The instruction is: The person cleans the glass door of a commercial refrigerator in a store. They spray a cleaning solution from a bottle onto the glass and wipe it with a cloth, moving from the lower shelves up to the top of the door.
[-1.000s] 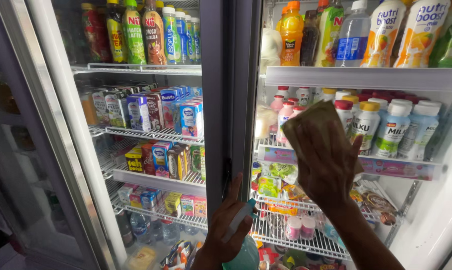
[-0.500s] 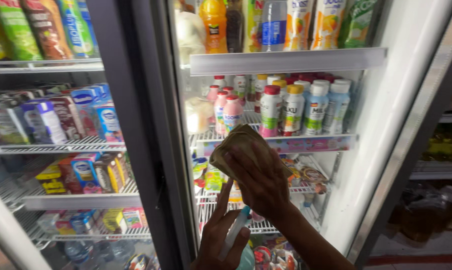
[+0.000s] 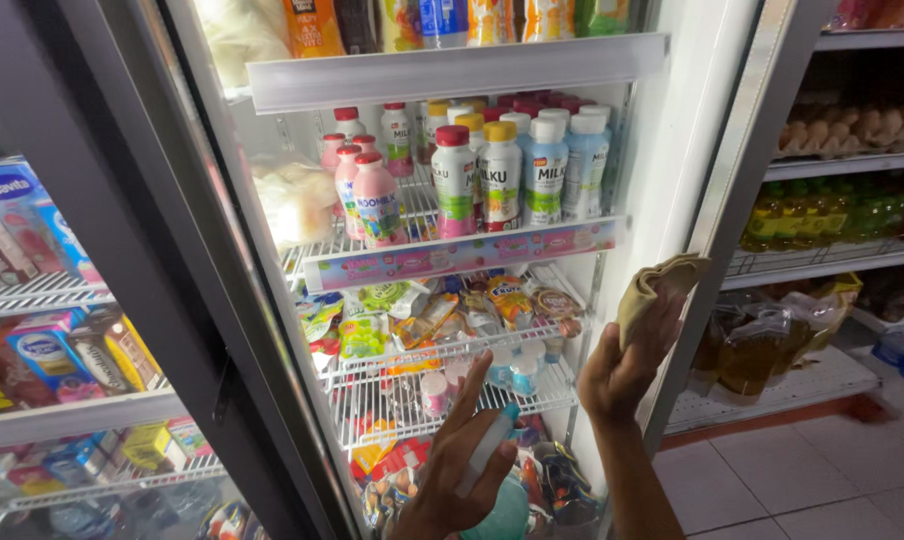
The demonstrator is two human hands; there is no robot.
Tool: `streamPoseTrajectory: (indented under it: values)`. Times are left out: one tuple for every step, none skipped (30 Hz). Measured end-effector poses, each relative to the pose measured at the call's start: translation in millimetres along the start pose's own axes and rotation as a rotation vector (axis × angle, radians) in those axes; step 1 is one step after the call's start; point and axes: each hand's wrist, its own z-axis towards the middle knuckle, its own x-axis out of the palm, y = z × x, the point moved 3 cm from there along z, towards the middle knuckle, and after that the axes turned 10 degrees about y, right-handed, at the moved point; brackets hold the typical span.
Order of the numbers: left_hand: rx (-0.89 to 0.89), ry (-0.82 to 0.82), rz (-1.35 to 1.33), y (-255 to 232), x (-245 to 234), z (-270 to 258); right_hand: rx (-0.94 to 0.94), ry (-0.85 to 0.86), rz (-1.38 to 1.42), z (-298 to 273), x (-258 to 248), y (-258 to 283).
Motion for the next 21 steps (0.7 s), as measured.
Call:
streamPoseTrajectory:
  values:
    - [0.006, -0.012, 0.008, 1.7, -2.0, -4.8, 0.013, 0.01, 0.007, -8.7, 3.8, 5.5]
    - [0.009, -0.032, 0.019, 3.1, -5.0, -10.2, 0.022, 0.023, 0.021, -16.0, 9.1, 13.9]
    - [0.009, -0.039, 0.032, 5.1, -8.8, -15.8, 0.031, 0.037, 0.035, -21.3, 14.2, 23.5]
    - [0.004, -0.05, 0.05, 7.5, -14.4, -24.1, 0.027, 0.056, 0.032, -25.8, 21.0, 35.7]
    - [-0.002, -0.06, 0.068, 9.5, -19.1, -32.9, 0.022, 0.075, 0.03, -29.0, 26.4, 48.8]
    - [-0.013, -0.105, 0.095, 10.8, -25.3, -41.5, 0.016, 0.09, 0.034, -29.6, 33.2, 64.0]
    - [-0.023, -0.15, 0.122, 11.4, -30.5, -51.1, -0.007, 0.113, 0.041, -29.8, 38.4, 80.7]
    - [-0.028, -0.195, 0.151, 13.3, -36.4, -60.6, -0.033, 0.132, 0.049, -29.2, 43.1, 97.6]
    - [-0.021, -0.233, 0.186, 15.6, -43.4, -70.7, -0.06, 0.15, 0.056, -28.2, 48.4, 115.1]
    - [-0.015, -0.268, 0.216, 17.6, -50.0, -80.9, -0.099, 0.169, 0.071, -27.0, 53.7, 132.4]
    - [-0.008, -0.301, 0.246, 19.7, -56.8, -90.6, -0.14, 0.187, 0.086, -25.1, 60.8, 150.0]
    - [-0.02, -0.335, 0.293, 21.3, -63.0, -100.1, -0.178, 0.206, 0.098, -24.4, 67.3, 167.5]
    - [-0.031, -0.367, 0.339, 22.0, -69.2, -109.4, -0.228, 0.232, 0.122, -24.5, 74.5, 185.4]
    - [-0.033, -0.401, 0.385, 23.5, -75.4, -115.4, -0.283, 0.25, 0.142, -22.9, 82.8, 201.3]
    - [-0.049, -0.427, 0.405, 24.4, -81.9, -121.5, -0.338, 0.267, 0.163, -23.2, 89.5, 216.0]
    - [-0.068, -0.454, 0.418, 24.0, -86.0, -126.9, -0.399, 0.309, 0.149, -25.9, 93.9, 228.4]
    - [-0.086, -0.481, 0.431, 24.1, -88.7, -131.2, -0.461, 0.35, 0.136, -30.0, 98.7, 238.9]
    - [-0.104, -0.474, 0.414, 25.2, -90.6, -135.6, -0.518, 0.389, 0.123, -36.4, 102.6, 245.6]
    - [-0.123, -0.468, 0.396, 26.8, -92.0, -139.7, -0.542, 0.403, 0.125, -44.1, 103.0, 246.1]
    - [-0.129, -0.459, 0.375, 31.5, -93.9, -139.8, -0.568, 0.41, 0.118, -51.2, 102.2, 240.9]
    - [-0.134, -0.443, 0.396, 34.2, -91.9, -140.1, -0.593, 0.416, 0.11, -58.7, 101.5, 234.3]
